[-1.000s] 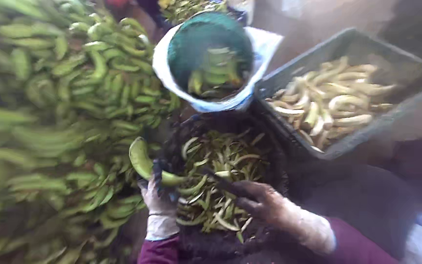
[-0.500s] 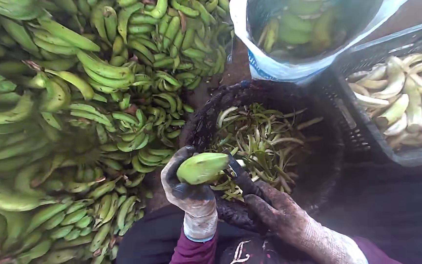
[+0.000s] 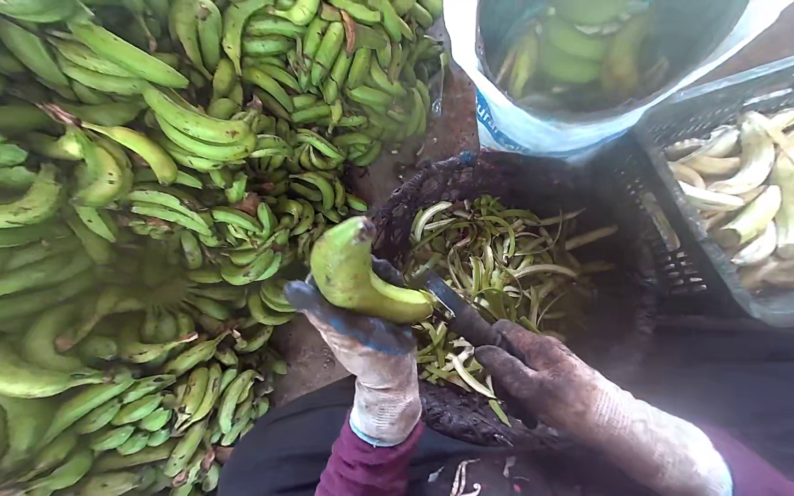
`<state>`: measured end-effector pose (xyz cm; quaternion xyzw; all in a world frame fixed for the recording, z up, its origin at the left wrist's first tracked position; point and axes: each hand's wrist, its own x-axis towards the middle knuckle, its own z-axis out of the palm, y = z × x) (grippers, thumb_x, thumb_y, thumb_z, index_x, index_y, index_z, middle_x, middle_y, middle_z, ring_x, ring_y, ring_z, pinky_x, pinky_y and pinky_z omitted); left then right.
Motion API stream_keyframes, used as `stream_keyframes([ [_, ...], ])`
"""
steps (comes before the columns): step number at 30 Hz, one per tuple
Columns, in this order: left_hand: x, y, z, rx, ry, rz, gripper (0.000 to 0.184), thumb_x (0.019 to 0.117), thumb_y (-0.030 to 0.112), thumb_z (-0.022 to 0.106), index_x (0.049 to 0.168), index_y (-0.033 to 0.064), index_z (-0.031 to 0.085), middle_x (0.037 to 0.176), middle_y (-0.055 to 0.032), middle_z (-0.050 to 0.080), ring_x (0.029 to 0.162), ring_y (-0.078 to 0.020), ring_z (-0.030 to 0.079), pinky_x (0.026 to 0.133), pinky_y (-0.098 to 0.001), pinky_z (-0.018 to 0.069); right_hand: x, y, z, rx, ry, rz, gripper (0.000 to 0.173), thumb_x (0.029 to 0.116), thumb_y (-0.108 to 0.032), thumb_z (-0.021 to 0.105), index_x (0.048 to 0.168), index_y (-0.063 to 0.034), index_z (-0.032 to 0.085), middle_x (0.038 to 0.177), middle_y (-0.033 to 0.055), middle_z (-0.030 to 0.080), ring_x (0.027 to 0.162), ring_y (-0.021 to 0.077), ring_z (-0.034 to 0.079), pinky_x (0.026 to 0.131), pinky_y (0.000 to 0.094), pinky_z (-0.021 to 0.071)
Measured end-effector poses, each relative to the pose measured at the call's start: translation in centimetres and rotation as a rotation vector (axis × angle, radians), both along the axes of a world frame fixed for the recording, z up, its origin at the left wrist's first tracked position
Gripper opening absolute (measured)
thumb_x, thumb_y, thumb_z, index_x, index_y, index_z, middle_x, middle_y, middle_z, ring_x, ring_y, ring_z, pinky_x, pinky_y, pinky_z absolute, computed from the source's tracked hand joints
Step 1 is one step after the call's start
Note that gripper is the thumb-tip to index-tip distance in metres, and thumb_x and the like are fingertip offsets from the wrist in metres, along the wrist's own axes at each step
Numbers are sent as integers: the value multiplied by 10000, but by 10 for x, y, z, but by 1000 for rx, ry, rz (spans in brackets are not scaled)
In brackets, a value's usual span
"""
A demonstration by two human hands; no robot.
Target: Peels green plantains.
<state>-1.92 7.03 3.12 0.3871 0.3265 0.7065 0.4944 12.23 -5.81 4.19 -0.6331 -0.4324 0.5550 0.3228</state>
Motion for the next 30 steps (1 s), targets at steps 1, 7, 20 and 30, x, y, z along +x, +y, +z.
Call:
stream_keyframes([
  [1, 2, 1, 1, 10, -25, 0, 564, 1023, 641, 336, 1107, 149, 599, 878, -40, 683, 752, -159, 685, 649, -350, 601, -1, 1, 1, 25, -27, -6, 309, 1037, -422, 489, 1085, -153, 634, 736, -59, 625, 591, 39, 611, 550, 253, 539],
  [7, 3, 11, 40, -126, -374, -330, 722, 999, 701, 145, 1108, 160, 610, 816, -10, 629, 694, -133, 642, 634, -332, 581, -6, -7, -59, -272, -122, 284, 410, 1067, -454, 458, 1200, -107, 631, 949, 120, 673, 840, 267, 669, 783, 533, 540],
  [20, -2, -6, 47, -300, 467, -417, 399, 1095, 386, 352, 1472, 298, 449, 1110, 62, 648, 850, -15, 636, 699, -219, 558, 61, 24, 1, 725, -619, 89, 387, 973, -365, 599, 1352, -397, 674, 1062, -2, 693, 983, 155, 634, 825, 449, 500],
  [30, -2, -51, -3, -430, 417, -535, 439, 1053, 236, 461, 1446, 41, 476, 1178, -76, 640, 1020, -100, 648, 891, -284, 563, 68, 59, -42, 733, -1027, -187, 434, 997, -370, 605, 1429, -333, 621, 1165, 195, 666, 1032, 409, 627, 838, 608, 440],
])
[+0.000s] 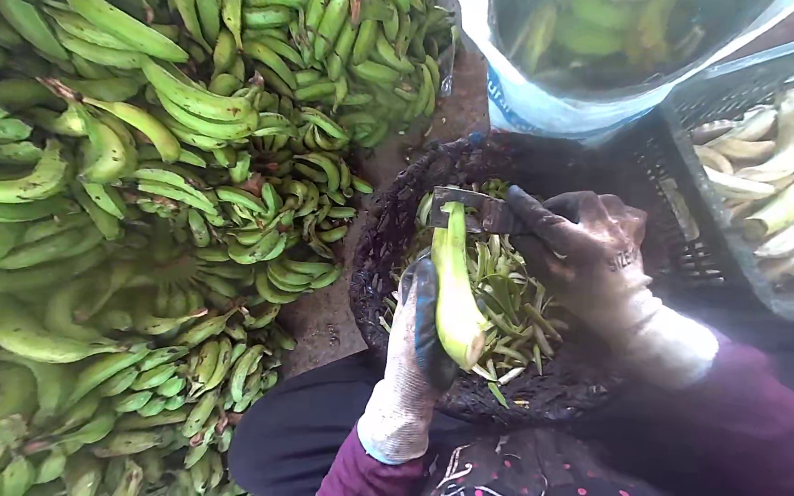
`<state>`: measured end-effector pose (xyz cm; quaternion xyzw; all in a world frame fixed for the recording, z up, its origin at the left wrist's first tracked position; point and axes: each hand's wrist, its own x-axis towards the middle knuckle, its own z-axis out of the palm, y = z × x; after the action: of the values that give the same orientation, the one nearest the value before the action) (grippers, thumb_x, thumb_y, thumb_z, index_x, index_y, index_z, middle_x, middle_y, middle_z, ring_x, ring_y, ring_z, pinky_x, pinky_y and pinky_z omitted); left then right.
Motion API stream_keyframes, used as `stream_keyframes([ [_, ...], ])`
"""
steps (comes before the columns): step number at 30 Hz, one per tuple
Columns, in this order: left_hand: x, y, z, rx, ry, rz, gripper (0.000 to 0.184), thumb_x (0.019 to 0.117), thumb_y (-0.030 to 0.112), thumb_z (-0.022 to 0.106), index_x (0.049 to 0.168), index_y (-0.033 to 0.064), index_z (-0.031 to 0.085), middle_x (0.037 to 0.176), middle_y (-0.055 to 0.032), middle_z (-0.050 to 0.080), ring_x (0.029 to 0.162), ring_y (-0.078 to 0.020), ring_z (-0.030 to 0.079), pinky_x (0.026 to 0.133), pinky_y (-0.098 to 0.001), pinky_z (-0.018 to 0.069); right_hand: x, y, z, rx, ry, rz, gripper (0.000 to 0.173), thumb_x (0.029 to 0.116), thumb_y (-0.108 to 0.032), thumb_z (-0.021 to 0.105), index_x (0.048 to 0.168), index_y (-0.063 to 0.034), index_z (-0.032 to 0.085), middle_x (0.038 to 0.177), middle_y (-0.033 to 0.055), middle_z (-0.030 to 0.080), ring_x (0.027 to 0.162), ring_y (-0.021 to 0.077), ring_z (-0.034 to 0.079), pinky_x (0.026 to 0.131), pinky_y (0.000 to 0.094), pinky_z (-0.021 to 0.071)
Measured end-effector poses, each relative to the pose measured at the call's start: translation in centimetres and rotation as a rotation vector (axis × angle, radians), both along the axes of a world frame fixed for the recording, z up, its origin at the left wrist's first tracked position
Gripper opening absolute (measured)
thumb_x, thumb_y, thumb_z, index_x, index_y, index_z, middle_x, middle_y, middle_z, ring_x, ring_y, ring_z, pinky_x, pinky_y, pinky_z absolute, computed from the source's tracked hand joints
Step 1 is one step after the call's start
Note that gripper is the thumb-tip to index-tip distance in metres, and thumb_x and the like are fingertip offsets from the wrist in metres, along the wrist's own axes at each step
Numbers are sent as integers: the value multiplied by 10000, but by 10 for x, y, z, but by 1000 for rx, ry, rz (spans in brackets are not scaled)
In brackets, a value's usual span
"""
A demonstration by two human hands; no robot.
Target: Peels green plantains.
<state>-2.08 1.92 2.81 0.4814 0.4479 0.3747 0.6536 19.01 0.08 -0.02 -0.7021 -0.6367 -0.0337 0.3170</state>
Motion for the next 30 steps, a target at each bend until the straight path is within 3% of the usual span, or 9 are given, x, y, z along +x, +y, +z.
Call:
stream_keyframes([
  [5, 15, 8, -3, -435, -465, 91, 316, 1079, 333, 387, 1296, 151, 528, 1041, -94, 675, 925, -201, 694, 789, -379, 601, -15, 0, -2, -4, -12, -15, 422, 996, -353, 603, 1417, -329, 630, 1113, 210, 662, 995, 429, 629, 798, 615, 450],
  [9, 34, 18, -7, -486, -407, 128, 541, 1057, 582, 292, 1215, 171, 606, 978, -51, 689, 873, -160, 692, 717, -333, 592, -24, -3, -10, 10, -35, -43, 418, 983, -319, 630, 1401, -307, 648, 1096, 224, 666, 966, 436, 638, 795, 607, 458],
  [12, 40, 17, -2, -538, -305, 147, 531, 1099, 480, 215, 1133, 101, 584, 801, -65, 626, 629, -144, 631, 546, -278, 553, -24, -2, -17, 0, -38, -51, 403, 984, -325, 626, 1386, -329, 657, 1089, 214, 669, 963, 426, 640, 803, 605, 460],
  [14, 34, 9, -2, -534, -336, 147, 446, 1113, 408, 238, 1158, 102, 559, 822, -64, 631, 645, -139, 642, 558, -279, 568, -15, 4, -21, 1, -25, -72, 391, 990, -339, 617, 1379, -348, 657, 1097, 209, 679, 974, 428, 650, 799, 612, 476],
  [18, 5, -4, -11, -370, -263, 134, 389, 1104, 346, 363, 1368, 81, 467, 1027, -120, 658, 833, -218, 701, 688, -385, 624, 18, 8, -9, -139, 103, -156, 425, 1029, -340, 570, 1451, -293, 602, 1187, 249, 654, 1041, 481, 625, 791, 667, 450],
  [20, -6, 8, -3, -270, -292, 254, 361, 1085, 317, 420, 1371, 97, 426, 1065, -147, 660, 884, -289, 718, 723, -471, 633, 8, -4, 4, -111, 188, 3, 418, 1018, -317, 574, 1429, -269, 629, 1154, 180, 686, 1025, 375, 656, 822, 593, 497],
  [24, -16, 38, 25, 337, 47, 401, 470, 1086, 368, 420, 1480, 128, 330, 1188, 37, 632, 1010, -30, 653, 858, -236, 576, -26, -33, 20, -125, 427, 370, 377, 995, -338, 584, 1358, -310, 683, 1092, 21, 715, 1017, 166, 660, 883, 466, 534],
  [26, -9, 53, 37, 522, 104, 451, 549, 1099, 322, 401, 1555, 93, 197, 1326, 12, 541, 1120, -28, 605, 950, -250, 544, -33, -42, 25, -97, 473, 419, 368, 980, -326, 591, 1329, -303, 704, 1090, 17, 717, 1030, 153, 655, 900, 459, 522],
  [30, -4, 41, 40, 398, 69, 197, 507, 1110, 269, 364, 1574, 157, 197, 1336, 51, 538, 1107, 17, 585, 926, -207, 531, -33, -32, 20, -11, 439, 289, 351, 989, -304, 620, 1329, -297, 706, 1095, 31, 701, 1009, 167, 644, 873, 457, 513],
])
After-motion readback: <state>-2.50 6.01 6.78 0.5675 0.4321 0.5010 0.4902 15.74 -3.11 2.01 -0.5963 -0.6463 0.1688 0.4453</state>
